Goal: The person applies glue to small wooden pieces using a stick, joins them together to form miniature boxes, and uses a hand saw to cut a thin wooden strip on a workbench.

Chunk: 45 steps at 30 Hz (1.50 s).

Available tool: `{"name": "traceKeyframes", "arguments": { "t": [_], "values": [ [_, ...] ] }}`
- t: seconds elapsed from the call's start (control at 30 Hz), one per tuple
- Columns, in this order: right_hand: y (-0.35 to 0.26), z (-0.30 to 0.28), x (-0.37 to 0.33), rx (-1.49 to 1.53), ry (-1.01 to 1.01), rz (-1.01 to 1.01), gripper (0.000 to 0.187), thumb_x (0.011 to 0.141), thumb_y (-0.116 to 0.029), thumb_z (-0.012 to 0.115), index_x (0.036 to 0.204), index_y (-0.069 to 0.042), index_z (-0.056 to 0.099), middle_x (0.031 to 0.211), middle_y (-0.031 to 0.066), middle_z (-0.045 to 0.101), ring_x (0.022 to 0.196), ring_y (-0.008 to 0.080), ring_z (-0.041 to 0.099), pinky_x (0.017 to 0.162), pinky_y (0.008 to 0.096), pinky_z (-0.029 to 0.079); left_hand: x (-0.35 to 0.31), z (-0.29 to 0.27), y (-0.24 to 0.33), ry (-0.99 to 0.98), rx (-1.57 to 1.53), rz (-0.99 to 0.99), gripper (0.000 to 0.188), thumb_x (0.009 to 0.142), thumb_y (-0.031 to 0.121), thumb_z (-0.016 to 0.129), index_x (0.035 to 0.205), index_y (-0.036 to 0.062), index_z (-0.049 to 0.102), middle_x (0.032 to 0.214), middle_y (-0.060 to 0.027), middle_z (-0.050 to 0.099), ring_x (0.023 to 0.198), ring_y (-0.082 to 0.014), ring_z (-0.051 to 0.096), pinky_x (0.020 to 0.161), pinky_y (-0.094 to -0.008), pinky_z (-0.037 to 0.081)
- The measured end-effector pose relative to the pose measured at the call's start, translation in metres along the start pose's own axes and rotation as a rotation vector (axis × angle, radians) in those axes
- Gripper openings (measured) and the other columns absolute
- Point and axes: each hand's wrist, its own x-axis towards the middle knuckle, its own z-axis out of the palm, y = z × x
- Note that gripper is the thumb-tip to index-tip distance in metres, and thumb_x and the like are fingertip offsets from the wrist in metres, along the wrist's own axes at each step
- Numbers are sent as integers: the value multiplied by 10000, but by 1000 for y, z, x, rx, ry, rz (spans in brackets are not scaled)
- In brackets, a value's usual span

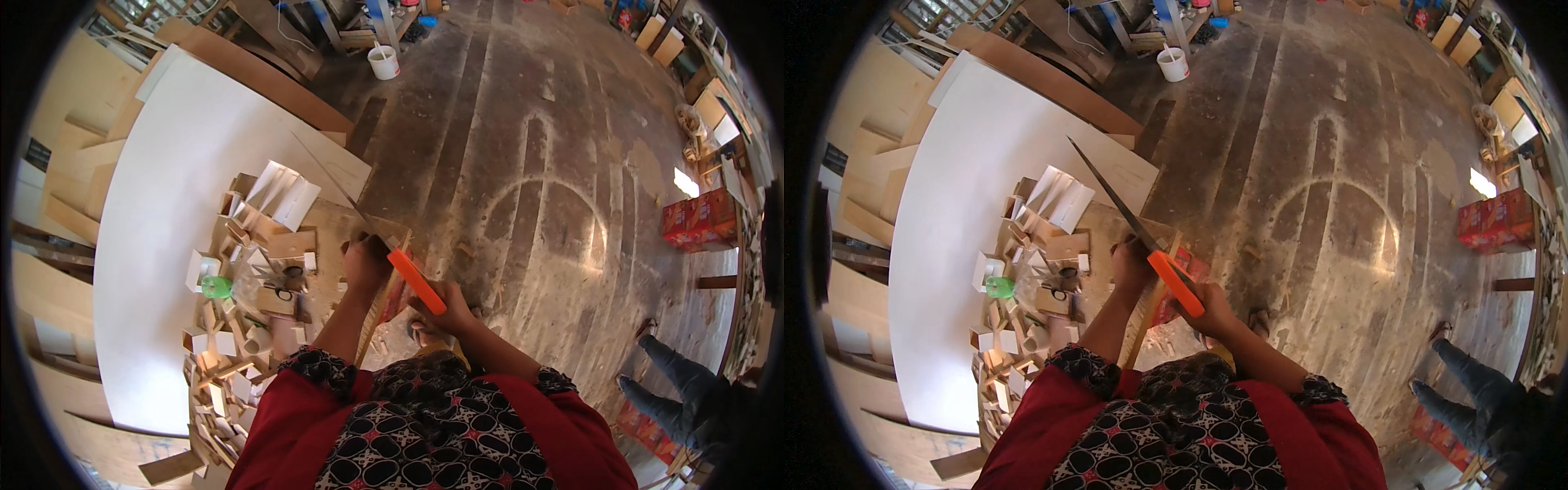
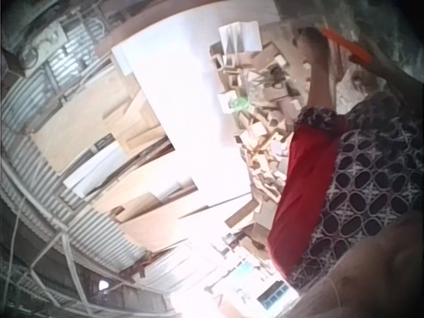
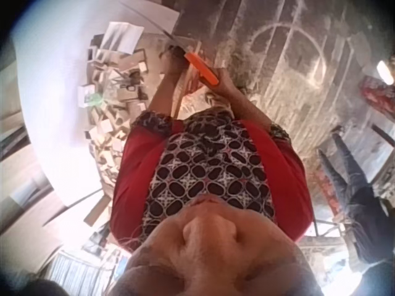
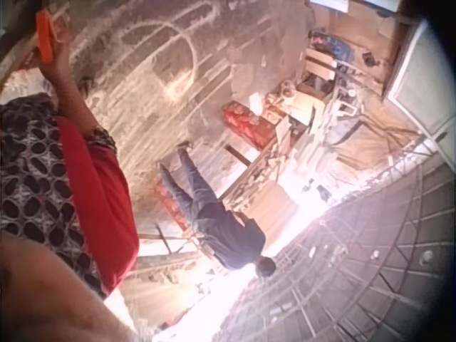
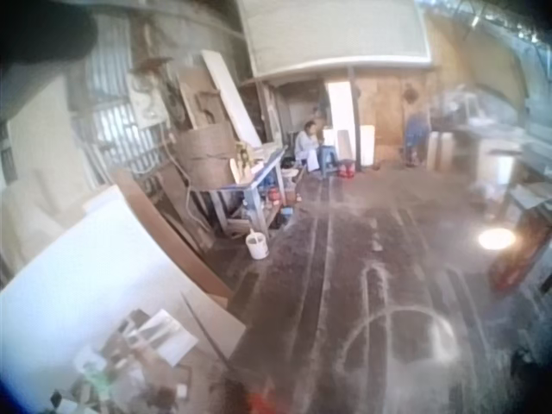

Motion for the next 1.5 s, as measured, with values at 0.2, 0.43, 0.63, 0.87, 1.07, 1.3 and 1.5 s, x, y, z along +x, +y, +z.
{"name": "traceKeyframes", "arguments": {
  "t": [0.2, 0.43, 0.63, 0.87, 1.07, 1.3, 1.5],
  "values": [
    [-2, -23, -90, -64, -56, 36, 203, 808, -171, 704, 931, -17, 659, 722, 147, 646, 656, 270, 659, 606, 335, 492, -3, 2, -4, 48, 19, -28, 121, 701, 192, 641, 781, 108, 675, 842, -99, 649, 810, -304, 615, 807, -469, 418],
    [-10, -8, -7, 89, -12, 106, 199, 815, -162, 699, 922, -3, 645, 719, 150, 637, 638, 255, 641, 605, 346, 487, -1, 6, -14, -14, -41, 84, 123, 692, 173, 643, 789, 109, 683, 835, -110, 645, 809, -309, 609, 807, -452, 422],
    [44, 1, -65, 53, -32, -61, 219, 819, -196, 710, 895, -3, 638, 679, 147, 616, 582, 234, 599, 576, 357, 472, -5, -2, -2, -11, 82, 13, 116, 696, 166, 639, 789, 110, 681, 816, -116, 637, 798, -322, 606, 799, -453, 423],
    [0, -2, -6, 87, -27, 92, 222, 805, -219, 721, 891, -27, 652, 657, 146, 602, 563, 222, 596, 567, 360, 469, 1, -3, -2, -17, -16, 117, 129, 705, 174, 638, 817, 129, 684, 817, -81, 645, 806, -307, 611, 810, -453, 423],
    [10, 3, -16, 103, -15, 18, 226, 800, -190, 726, 914, -8, 656, 641, 123, 593, 550, 172, 567, 549, 348, 462, -9, 5, -8, -70, -17, 111, 123, 717, 199, 644, 821, 144, 682, 848, -61, 660, 867, -283, 615, 868, -448, 409],
    [-18, -20, 5, 156, -44, 106, 247, 784, -199, 751, 846, 5, 625, 628, 97, 575, 551, 152, 532, 542, 327, 447, -5, 4, 1, 52, -39, 74, 175, 687, 231, 680, 830, 131, 680, 868, -76, 649, 873, -310, 605, 879, -467, 403],
    [-18, 0, 32, -20, -20, -42, 234, 803, -208, 716, 871, -5, 623, 629, 130, 567, 557, 200, 565, 549, 343, 453, 18, -10, -3, -2, -86, -67, 175, 683, 215, 671, 832, 122, 674, 862, -94, 635, 852, -315, 607, 832, -464, 421]
  ]
}}
